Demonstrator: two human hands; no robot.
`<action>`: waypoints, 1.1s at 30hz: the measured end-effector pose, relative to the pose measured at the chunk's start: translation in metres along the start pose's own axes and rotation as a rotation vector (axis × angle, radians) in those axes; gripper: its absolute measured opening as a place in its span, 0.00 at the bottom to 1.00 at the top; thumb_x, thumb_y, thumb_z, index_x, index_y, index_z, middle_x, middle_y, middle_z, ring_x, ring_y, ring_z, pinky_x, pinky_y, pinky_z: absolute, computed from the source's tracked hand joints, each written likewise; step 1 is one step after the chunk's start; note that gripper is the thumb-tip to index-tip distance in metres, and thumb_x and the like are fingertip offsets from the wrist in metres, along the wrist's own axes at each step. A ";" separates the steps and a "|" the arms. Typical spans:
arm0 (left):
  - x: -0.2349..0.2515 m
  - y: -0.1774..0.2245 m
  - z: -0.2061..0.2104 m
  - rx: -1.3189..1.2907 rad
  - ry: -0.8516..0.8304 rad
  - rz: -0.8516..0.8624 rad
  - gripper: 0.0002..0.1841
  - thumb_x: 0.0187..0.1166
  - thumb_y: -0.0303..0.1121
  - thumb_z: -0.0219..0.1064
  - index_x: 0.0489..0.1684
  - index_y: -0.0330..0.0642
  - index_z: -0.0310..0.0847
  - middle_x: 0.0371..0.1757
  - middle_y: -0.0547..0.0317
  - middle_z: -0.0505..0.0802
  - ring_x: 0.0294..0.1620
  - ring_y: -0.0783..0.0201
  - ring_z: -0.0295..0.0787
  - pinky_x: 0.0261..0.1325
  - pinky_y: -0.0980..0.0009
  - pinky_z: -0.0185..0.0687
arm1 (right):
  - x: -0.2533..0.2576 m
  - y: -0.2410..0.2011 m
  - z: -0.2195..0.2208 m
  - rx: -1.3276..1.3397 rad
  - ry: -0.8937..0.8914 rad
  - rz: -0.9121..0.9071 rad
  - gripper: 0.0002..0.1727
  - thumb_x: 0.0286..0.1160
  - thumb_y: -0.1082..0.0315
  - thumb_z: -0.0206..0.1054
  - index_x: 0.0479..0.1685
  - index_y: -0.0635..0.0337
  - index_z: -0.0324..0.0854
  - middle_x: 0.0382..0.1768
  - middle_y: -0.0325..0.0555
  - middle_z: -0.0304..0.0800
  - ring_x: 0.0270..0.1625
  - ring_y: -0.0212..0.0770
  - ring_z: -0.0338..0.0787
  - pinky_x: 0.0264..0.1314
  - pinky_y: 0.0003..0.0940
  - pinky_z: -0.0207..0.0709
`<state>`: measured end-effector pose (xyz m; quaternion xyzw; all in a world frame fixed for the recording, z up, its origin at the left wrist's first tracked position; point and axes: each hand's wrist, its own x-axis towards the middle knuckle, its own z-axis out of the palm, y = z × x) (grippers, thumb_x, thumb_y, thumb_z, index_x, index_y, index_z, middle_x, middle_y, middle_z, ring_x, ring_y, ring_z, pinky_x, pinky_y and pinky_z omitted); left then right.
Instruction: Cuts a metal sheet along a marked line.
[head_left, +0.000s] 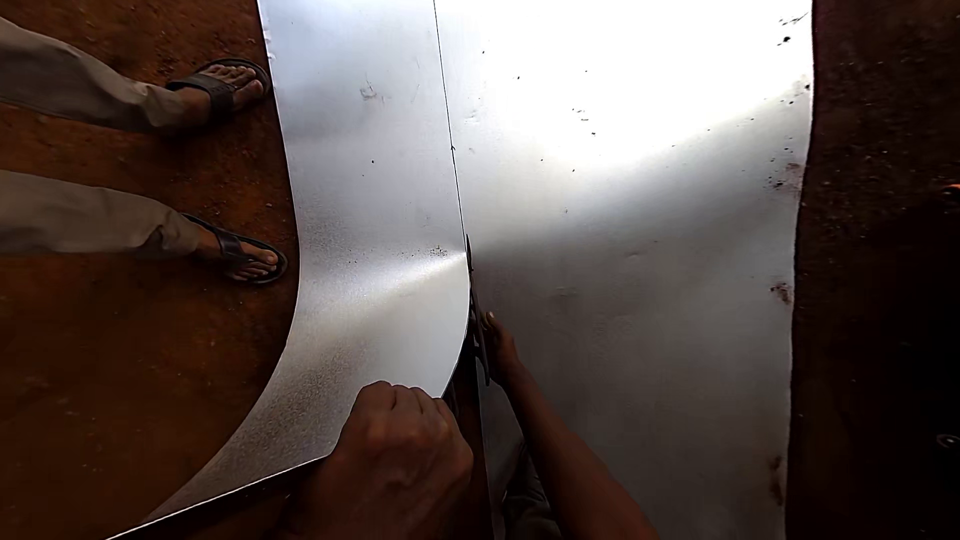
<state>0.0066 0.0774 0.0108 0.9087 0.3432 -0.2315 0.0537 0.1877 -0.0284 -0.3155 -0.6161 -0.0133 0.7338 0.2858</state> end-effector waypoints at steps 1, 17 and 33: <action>0.000 -0.001 0.002 0.004 0.002 0.003 0.13 0.71 0.15 0.57 0.16 0.32 0.80 0.12 0.55 0.76 0.14 0.59 0.76 0.20 0.67 0.61 | 0.006 0.003 -0.004 0.012 0.064 -0.024 0.33 0.95 0.46 0.36 0.82 0.60 0.69 0.71 0.53 0.82 0.66 0.45 0.85 0.63 0.46 0.80; 0.001 -0.012 0.002 -0.043 0.028 0.019 0.16 0.74 0.14 0.55 0.14 0.34 0.78 0.12 0.56 0.74 0.14 0.60 0.73 0.20 0.66 0.55 | 0.038 0.008 0.021 -1.504 0.354 0.098 0.17 0.86 0.55 0.61 0.58 0.58 0.82 0.48 0.58 0.92 0.55 0.60 0.92 0.52 0.60 0.81; 0.000 -0.011 0.003 -0.026 0.029 0.004 0.14 0.70 0.13 0.56 0.13 0.34 0.78 0.11 0.57 0.74 0.13 0.61 0.73 0.20 0.67 0.57 | -0.006 0.000 -0.003 -0.125 -0.177 0.166 0.64 0.55 0.14 0.58 0.93 0.41 0.49 0.61 0.50 0.86 0.56 0.45 0.88 0.52 0.46 0.85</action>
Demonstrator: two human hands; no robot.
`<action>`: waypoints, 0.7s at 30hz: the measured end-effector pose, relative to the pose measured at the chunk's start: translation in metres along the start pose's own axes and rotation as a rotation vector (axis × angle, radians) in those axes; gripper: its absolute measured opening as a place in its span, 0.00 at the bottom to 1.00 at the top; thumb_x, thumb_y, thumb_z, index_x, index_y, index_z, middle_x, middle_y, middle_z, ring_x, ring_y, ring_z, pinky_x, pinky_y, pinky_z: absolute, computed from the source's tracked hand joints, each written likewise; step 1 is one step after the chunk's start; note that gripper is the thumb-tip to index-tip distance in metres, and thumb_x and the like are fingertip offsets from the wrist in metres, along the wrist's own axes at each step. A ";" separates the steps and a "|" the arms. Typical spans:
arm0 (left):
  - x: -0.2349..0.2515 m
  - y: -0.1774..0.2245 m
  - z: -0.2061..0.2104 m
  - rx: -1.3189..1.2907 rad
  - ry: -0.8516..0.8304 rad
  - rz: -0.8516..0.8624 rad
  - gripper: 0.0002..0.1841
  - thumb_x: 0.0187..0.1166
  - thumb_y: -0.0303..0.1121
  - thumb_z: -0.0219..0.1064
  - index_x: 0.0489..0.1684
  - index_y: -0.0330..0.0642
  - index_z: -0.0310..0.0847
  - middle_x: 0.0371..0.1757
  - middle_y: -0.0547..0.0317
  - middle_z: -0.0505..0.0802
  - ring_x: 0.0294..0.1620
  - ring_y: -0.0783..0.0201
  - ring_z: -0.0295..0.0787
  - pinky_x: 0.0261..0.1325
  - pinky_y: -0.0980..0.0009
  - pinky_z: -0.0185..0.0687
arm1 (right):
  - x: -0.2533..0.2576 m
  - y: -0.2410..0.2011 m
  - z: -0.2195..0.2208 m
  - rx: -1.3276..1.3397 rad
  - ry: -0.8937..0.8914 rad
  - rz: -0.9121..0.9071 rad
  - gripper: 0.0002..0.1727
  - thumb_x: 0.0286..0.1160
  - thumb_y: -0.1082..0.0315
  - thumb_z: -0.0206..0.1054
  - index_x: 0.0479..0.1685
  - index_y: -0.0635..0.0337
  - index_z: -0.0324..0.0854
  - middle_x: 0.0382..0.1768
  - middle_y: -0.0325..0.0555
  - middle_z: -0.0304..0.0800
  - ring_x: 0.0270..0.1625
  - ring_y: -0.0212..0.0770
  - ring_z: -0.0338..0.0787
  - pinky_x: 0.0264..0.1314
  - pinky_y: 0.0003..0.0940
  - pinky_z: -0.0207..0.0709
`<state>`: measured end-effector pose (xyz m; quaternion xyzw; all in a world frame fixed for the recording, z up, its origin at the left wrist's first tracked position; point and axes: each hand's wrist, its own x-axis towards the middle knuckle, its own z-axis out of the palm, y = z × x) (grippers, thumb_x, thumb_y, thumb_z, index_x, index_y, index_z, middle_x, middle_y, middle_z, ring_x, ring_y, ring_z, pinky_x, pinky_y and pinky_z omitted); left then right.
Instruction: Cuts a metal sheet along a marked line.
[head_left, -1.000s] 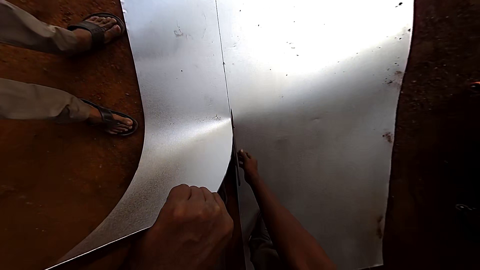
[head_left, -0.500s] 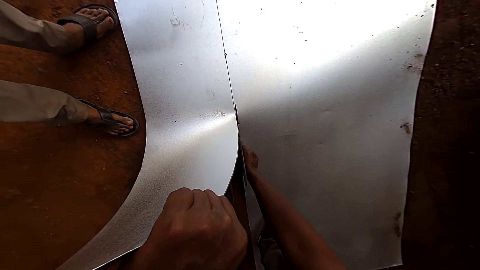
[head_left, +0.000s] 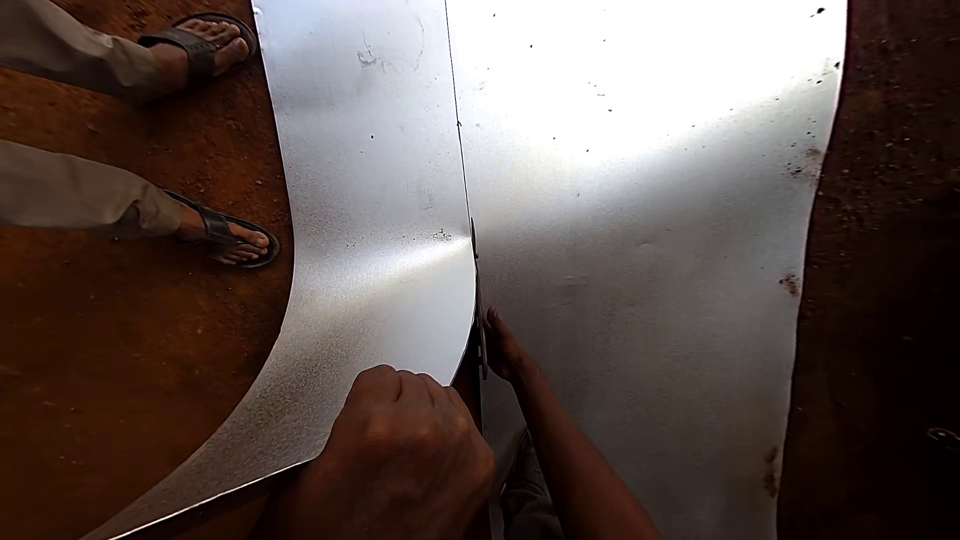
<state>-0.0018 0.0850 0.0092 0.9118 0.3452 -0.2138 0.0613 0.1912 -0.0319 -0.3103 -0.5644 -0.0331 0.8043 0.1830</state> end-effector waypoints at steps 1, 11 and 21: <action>0.000 0.000 -0.001 -0.004 -0.007 0.002 0.14 0.70 0.13 0.57 0.14 0.33 0.79 0.11 0.56 0.74 0.13 0.60 0.74 0.20 0.67 0.57 | -0.003 -0.003 0.001 -0.029 -0.023 0.012 0.69 0.48 0.20 0.70 0.95 0.39 0.41 0.61 0.51 0.84 0.55 0.45 0.88 0.49 0.46 0.85; -0.001 0.002 0.001 -0.013 0.010 -0.010 0.14 0.69 0.13 0.56 0.14 0.32 0.79 0.11 0.57 0.73 0.13 0.61 0.73 0.19 0.68 0.58 | -0.012 -0.023 -0.018 -0.093 0.162 0.137 0.34 0.79 0.68 0.58 0.90 0.47 0.62 0.62 0.57 0.87 0.58 0.52 0.90 0.51 0.50 0.84; 0.001 0.003 -0.002 -0.003 -0.010 0.003 0.14 0.70 0.13 0.56 0.14 0.33 0.78 0.10 0.58 0.72 0.12 0.62 0.72 0.19 0.69 0.56 | 0.005 -0.015 0.007 -0.351 0.212 0.082 0.21 0.73 0.77 0.60 0.68 0.66 0.76 0.50 0.57 0.87 0.47 0.48 0.90 0.47 0.46 0.86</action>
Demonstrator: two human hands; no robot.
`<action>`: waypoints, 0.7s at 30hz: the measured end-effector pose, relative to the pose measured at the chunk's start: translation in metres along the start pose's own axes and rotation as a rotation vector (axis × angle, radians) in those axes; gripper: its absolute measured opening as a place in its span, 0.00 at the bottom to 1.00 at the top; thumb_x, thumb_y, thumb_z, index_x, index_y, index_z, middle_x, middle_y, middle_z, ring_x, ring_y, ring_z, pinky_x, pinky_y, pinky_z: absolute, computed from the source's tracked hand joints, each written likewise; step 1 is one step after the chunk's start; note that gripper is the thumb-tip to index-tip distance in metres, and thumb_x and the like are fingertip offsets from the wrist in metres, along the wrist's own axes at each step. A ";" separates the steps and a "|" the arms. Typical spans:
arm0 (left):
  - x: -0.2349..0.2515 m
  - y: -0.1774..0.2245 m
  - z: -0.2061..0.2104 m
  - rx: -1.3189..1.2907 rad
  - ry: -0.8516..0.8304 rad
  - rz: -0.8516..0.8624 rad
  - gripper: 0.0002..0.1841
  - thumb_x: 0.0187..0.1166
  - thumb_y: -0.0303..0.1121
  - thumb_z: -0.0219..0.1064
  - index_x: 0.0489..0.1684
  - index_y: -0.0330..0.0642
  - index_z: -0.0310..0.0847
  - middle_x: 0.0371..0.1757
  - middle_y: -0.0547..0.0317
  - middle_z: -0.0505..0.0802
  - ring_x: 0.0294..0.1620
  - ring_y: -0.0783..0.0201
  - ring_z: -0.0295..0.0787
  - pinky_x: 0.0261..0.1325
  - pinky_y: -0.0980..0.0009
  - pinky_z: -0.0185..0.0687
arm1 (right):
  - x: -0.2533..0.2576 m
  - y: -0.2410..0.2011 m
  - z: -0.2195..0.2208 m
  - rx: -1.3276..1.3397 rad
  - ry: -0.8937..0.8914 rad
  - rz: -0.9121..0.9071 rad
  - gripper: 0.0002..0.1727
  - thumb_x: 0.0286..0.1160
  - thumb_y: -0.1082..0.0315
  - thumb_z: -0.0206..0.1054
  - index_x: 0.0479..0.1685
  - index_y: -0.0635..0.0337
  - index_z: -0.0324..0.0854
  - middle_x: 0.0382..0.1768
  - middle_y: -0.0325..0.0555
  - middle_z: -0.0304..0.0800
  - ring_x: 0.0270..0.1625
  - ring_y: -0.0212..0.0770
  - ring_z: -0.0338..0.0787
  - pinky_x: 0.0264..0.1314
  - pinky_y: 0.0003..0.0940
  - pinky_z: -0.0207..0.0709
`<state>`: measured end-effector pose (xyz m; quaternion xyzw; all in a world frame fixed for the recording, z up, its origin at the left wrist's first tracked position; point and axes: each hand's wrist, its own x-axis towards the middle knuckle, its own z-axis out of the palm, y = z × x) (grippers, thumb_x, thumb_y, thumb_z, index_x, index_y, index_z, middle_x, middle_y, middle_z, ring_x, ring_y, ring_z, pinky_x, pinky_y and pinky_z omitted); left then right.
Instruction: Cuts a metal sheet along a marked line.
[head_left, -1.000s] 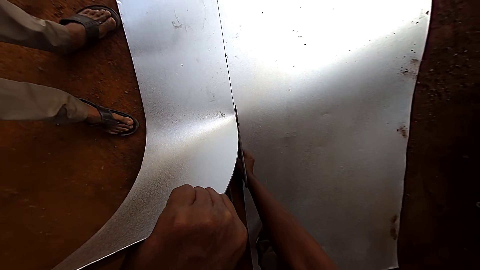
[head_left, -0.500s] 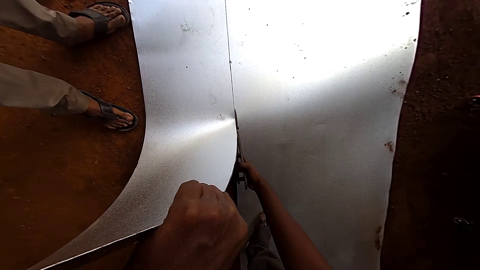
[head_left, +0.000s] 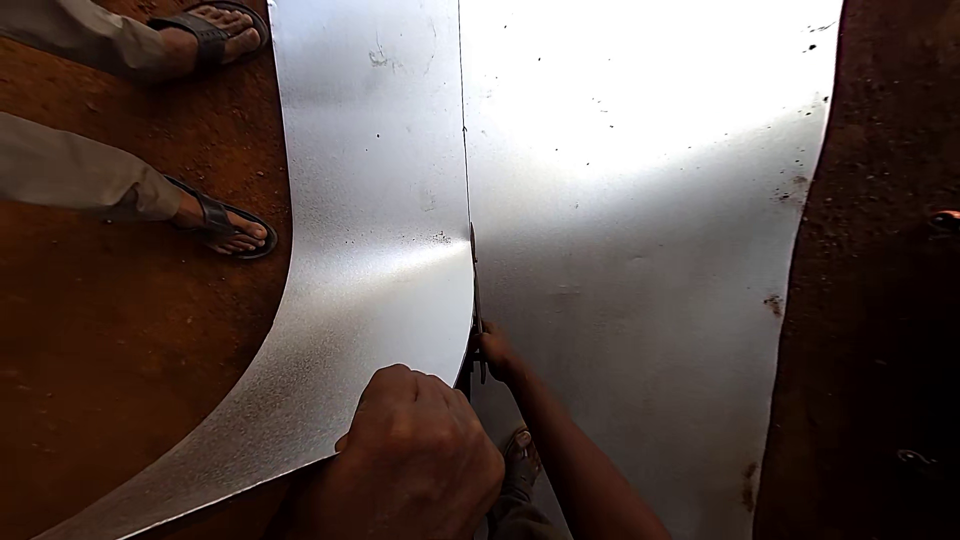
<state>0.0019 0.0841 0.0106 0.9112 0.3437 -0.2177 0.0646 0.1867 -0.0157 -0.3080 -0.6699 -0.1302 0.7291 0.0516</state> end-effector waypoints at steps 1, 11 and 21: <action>0.000 0.000 0.000 0.002 -0.005 0.000 0.14 0.70 0.13 0.55 0.14 0.33 0.78 0.10 0.58 0.72 0.12 0.62 0.72 0.19 0.69 0.56 | 0.002 0.003 -0.002 0.012 0.008 -0.007 0.21 0.72 0.77 0.60 0.66 0.66 0.77 0.49 0.57 0.87 0.46 0.47 0.90 0.47 0.46 0.86; -0.010 0.002 -0.009 0.005 -0.043 0.014 0.16 0.73 0.12 0.52 0.15 0.32 0.78 0.11 0.57 0.72 0.12 0.61 0.71 0.21 0.67 0.57 | 0.008 0.015 -0.001 -0.026 0.164 -0.074 0.12 0.65 0.79 0.66 0.48 0.67 0.84 0.32 0.52 0.88 0.30 0.44 0.88 0.35 0.44 0.85; -0.014 -0.004 -0.017 0.002 -0.035 0.002 0.15 0.73 0.12 0.53 0.16 0.31 0.78 0.11 0.56 0.73 0.13 0.60 0.72 0.21 0.66 0.58 | -0.011 -0.002 -0.003 -0.677 0.157 -0.102 0.16 0.86 0.62 0.56 0.52 0.62 0.87 0.38 0.54 0.90 0.45 0.51 0.90 0.54 0.53 0.78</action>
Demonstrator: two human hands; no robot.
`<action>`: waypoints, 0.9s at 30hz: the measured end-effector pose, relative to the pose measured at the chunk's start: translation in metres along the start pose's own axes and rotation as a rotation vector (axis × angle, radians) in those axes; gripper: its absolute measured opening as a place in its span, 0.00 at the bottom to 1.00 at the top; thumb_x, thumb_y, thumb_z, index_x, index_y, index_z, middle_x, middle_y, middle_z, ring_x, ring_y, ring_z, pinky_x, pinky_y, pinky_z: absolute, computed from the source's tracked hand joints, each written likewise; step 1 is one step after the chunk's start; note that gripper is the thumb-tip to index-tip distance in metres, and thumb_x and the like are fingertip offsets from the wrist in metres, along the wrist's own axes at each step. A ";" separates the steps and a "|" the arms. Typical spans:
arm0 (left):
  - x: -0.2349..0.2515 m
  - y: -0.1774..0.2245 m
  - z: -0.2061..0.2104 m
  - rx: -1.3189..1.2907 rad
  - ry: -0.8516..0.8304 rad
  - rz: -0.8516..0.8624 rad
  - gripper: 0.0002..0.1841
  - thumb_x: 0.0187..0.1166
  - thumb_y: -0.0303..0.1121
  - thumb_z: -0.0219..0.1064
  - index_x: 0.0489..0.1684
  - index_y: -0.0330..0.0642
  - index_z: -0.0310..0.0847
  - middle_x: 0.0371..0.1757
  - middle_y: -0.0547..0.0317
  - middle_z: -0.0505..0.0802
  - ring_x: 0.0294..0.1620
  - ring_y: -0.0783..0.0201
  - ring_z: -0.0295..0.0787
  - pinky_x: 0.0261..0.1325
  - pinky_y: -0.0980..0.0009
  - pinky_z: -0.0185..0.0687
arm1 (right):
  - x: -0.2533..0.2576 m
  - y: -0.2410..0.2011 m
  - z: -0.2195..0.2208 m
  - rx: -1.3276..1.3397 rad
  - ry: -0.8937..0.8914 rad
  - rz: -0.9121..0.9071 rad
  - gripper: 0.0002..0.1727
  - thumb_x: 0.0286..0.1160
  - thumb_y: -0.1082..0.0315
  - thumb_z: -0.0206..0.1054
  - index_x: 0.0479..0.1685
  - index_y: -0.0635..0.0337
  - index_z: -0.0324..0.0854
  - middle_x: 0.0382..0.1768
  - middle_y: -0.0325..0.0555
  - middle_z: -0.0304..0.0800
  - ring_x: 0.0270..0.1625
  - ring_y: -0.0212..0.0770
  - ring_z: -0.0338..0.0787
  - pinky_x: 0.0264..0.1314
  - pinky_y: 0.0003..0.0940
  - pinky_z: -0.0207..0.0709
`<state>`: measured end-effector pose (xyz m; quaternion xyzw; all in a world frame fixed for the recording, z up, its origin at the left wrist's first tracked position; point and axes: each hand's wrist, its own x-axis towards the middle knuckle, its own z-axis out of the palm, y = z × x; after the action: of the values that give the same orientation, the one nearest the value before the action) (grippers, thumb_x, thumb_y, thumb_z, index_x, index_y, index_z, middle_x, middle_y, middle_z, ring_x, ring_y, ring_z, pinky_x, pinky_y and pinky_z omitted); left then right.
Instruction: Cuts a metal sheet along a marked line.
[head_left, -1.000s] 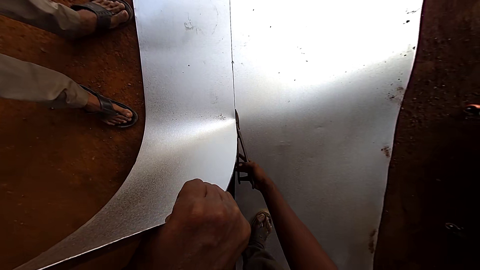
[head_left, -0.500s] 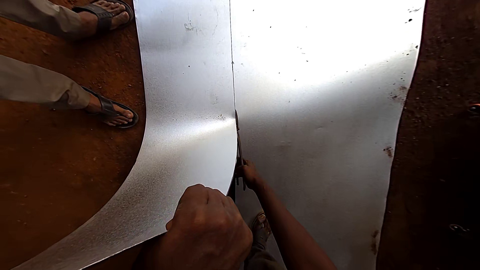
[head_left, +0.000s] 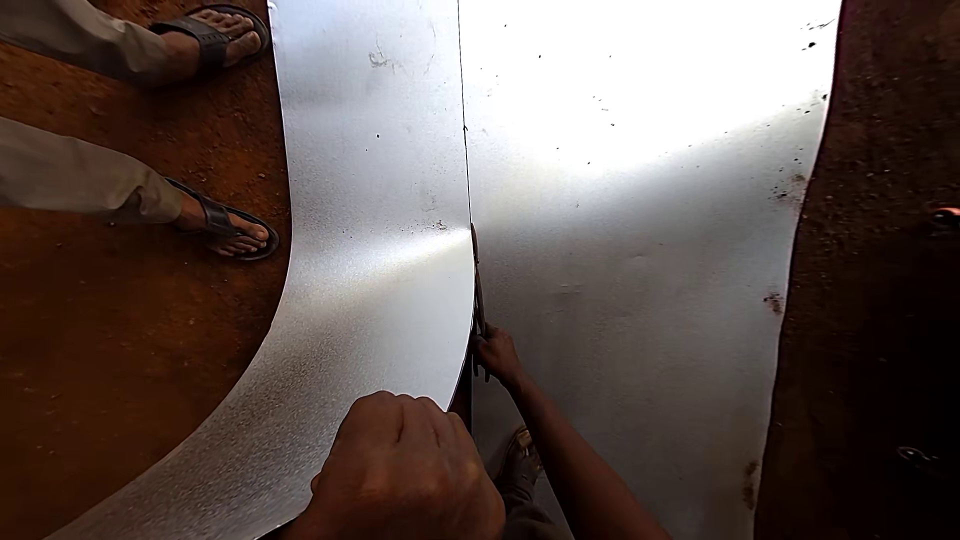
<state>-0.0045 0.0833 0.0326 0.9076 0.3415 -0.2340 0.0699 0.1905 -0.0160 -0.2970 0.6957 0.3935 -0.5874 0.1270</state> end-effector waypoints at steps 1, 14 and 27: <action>0.000 0.000 0.000 -0.001 0.002 0.002 0.15 0.73 0.12 0.52 0.16 0.31 0.78 0.11 0.56 0.73 0.13 0.60 0.72 0.21 0.66 0.58 | -0.001 0.000 0.000 0.036 -0.012 0.002 0.17 0.86 0.62 0.56 0.55 0.62 0.86 0.40 0.54 0.91 0.47 0.51 0.91 0.55 0.53 0.79; -0.001 0.002 -0.004 -0.010 -0.007 0.022 0.16 0.74 0.12 0.52 0.16 0.30 0.78 0.11 0.56 0.72 0.13 0.60 0.72 0.21 0.66 0.58 | -0.002 -0.016 0.004 0.974 -0.055 0.058 0.24 0.82 0.76 0.56 0.76 0.55 0.76 0.43 0.54 0.90 0.42 0.46 0.91 0.46 0.45 0.86; 0.004 -0.001 0.003 0.018 0.046 -0.016 0.16 0.72 0.12 0.53 0.13 0.33 0.76 0.10 0.57 0.72 0.12 0.61 0.71 0.20 0.67 0.57 | 0.014 -0.022 0.008 0.525 -0.003 0.186 0.16 0.79 0.64 0.68 0.62 0.60 0.81 0.42 0.54 0.88 0.42 0.47 0.89 0.45 0.48 0.83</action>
<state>-0.0038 0.0858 0.0276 0.9106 0.3482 -0.2165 0.0517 0.1693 -0.0011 -0.3053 0.7370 0.1620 -0.6562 -0.0036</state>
